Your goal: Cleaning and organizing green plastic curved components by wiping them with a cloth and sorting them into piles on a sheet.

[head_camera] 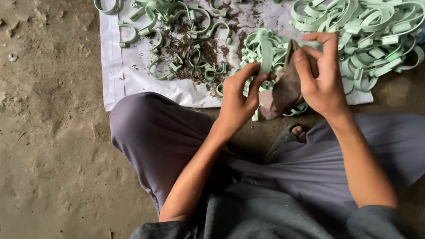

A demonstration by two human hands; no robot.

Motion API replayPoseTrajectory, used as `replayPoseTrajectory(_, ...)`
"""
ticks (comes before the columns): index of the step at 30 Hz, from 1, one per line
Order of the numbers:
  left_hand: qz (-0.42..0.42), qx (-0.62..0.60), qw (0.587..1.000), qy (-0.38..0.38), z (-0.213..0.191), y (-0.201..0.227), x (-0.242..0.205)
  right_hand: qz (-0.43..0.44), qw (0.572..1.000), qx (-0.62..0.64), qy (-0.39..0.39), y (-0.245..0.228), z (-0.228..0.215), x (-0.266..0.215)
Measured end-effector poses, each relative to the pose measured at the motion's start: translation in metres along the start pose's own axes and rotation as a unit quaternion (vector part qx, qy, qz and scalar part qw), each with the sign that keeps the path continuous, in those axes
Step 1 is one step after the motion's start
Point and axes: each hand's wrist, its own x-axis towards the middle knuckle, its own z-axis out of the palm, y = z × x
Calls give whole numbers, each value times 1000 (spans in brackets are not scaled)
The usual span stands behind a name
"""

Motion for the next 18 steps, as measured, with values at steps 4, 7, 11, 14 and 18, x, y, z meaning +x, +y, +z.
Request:
replayPoseTrajectory(4, -8, -25, 1000, -4, -2, -3, 1, -21, 999, -40, 13, -9, 4, -11)
replayPoseTrajectory(7, -6, -23, 999, -24, -1, 7, 1, -75, 994, -81, 14, -26, 10, -6)
replayPoseTrajectory(11, -2, -8, 1000, -25, 0, 2, -3, -101, 992, -79, 7, -31, 17, 1)
replayPoseTrajectory(14, 7, 10, 1000, 8, -1, -4, -4, -105, 993, -57, 12, -34, 20, 3)
replayPoseTrajectory(18, 36, 16, 999, 24, 0, -7, -4, -97, 992, -58, 51, -1, 21, -1)
